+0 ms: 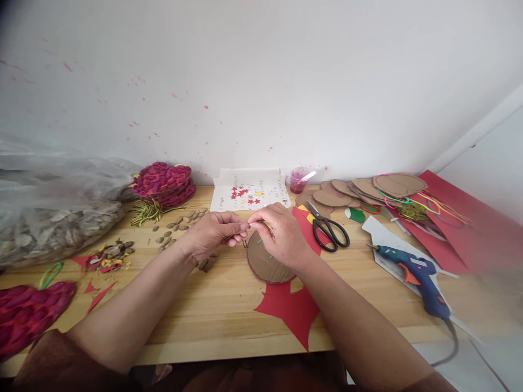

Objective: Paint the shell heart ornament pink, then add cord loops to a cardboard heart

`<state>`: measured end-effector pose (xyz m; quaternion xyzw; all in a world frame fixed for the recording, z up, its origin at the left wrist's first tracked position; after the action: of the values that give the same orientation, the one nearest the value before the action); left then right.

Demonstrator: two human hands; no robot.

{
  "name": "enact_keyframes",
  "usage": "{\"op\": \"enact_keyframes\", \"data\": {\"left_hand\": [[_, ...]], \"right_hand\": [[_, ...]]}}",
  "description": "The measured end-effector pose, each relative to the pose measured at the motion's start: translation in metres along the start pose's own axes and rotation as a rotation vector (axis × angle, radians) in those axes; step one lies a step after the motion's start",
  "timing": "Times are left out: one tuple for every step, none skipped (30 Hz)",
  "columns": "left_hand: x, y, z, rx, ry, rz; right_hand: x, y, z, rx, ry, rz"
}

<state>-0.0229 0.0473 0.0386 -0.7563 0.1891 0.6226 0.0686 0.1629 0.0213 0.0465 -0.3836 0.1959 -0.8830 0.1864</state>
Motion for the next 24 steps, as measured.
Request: {"op": "enact_keyframes", "data": {"left_hand": [[0.0, 0.0, 0.0, -0.003, -0.007, -0.006], [0.0, 0.0, 0.0, -0.006, -0.014, -0.014], [0.0, 0.0, 0.0, -0.01, -0.019, -0.023], [0.0, 0.0, 0.0, -0.017, -0.021, -0.034], [0.0, -0.001, 0.0, -0.029, -0.021, -0.045], [0.0, -0.001, 0.0, -0.045, -0.019, -0.059], [-0.001, -0.001, 0.0, -0.06, -0.015, -0.072], [-0.001, -0.002, 0.0, -0.073, -0.01, -0.085], [-0.001, -0.002, 0.0, -0.082, -0.005, -0.098], [-0.001, -0.002, 0.0, -0.088, 0.003, -0.112], [-0.001, -0.003, -0.001, -0.09, 0.013, -0.124], [0.0, -0.003, -0.001, -0.091, 0.023, -0.135], [0.0, -0.003, -0.002, -0.09, 0.032, -0.144], [0.0, -0.003, -0.002, -0.089, 0.041, -0.152], [0.001, -0.003, -0.002, -0.089, 0.049, -0.157], [0.001, -0.002, -0.002, -0.091, 0.055, -0.16], [0.001, -0.002, -0.002, -0.095, 0.06, -0.162], [0.001, -0.002, -0.002, -0.104, 0.063, -0.165], [0.001, -0.002, -0.002, -0.113, 0.065, -0.168], [0.001, -0.002, -0.002, -0.12, 0.062, -0.173], [0.001, -0.003, -0.001, -0.123, 0.054, -0.18], [0.001, -0.003, 0.0, -0.126, 0.04, -0.189], [0.001, -0.004, 0.0, -0.128, 0.021, -0.202], [0.002, -0.004, 0.001, -0.133, -0.006, -0.217]], "right_hand": [[0.0, 0.0, 0.0, 0.002, -0.001, -0.006], [0.0, 0.0, 0.0, 0.005, -0.005, -0.012], [0.001, 0.0, 0.0, 0.001, -0.009, -0.02], [0.002, 0.0, 0.0, -0.013, -0.015, -0.034], [0.003, 0.001, 0.001, -0.042, -0.023, -0.054], [0.004, 0.002, 0.002, -0.084, -0.039, -0.084], [0.005, 0.003, 0.003, -0.13, -0.063, -0.122], [0.005, 0.005, 0.003, -0.165, -0.098, -0.168], [0.005, 0.006, 0.003, -0.17, -0.145, -0.222], [0.005, 0.008, 0.001, -0.138, -0.203, -0.282], [0.004, 0.009, -0.003, -0.074, -0.273, -0.349], [0.003, 0.01, -0.007, 0.019, -0.352, -0.421], [0.003, 0.011, -0.012, 0.12, -0.44, -0.494], [0.003, 0.012, -0.018, 0.214, -0.533, -0.562], [0.003, 0.012, -0.023, 0.289, -0.621, -0.619], [0.004, 0.013, -0.027, 0.341, -0.695, -0.66], [0.005, 0.013, -0.03, 0.371, -0.75, -0.686], [0.006, 0.013, -0.031, 0.386, -0.779, -0.701], [0.007, 0.013, -0.032, 0.393, -0.787, -0.71], [0.008, 0.014, -0.033, 0.397, -0.775, -0.713], [0.008, 0.014, -0.032, 0.398, -0.747, -0.71], [0.008, 0.014, -0.031, 0.395, -0.702, -0.701], [0.009, 0.014, -0.03, 0.386, -0.638, -0.685], [0.009, 0.013, -0.028, 0.37, -0.557, -0.662]]}}
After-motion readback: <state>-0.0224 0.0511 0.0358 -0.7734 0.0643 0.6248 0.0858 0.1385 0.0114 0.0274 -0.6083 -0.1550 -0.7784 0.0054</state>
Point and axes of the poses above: each hand's wrist, its own y-axis away from the middle knuckle, its own z-axis out of the back of the hand, x = y × z, the point moved 2 cm from there along -y, towards the middle knuckle, and after that the axes turned 12 degrees about -z, right-handed, at the moved point
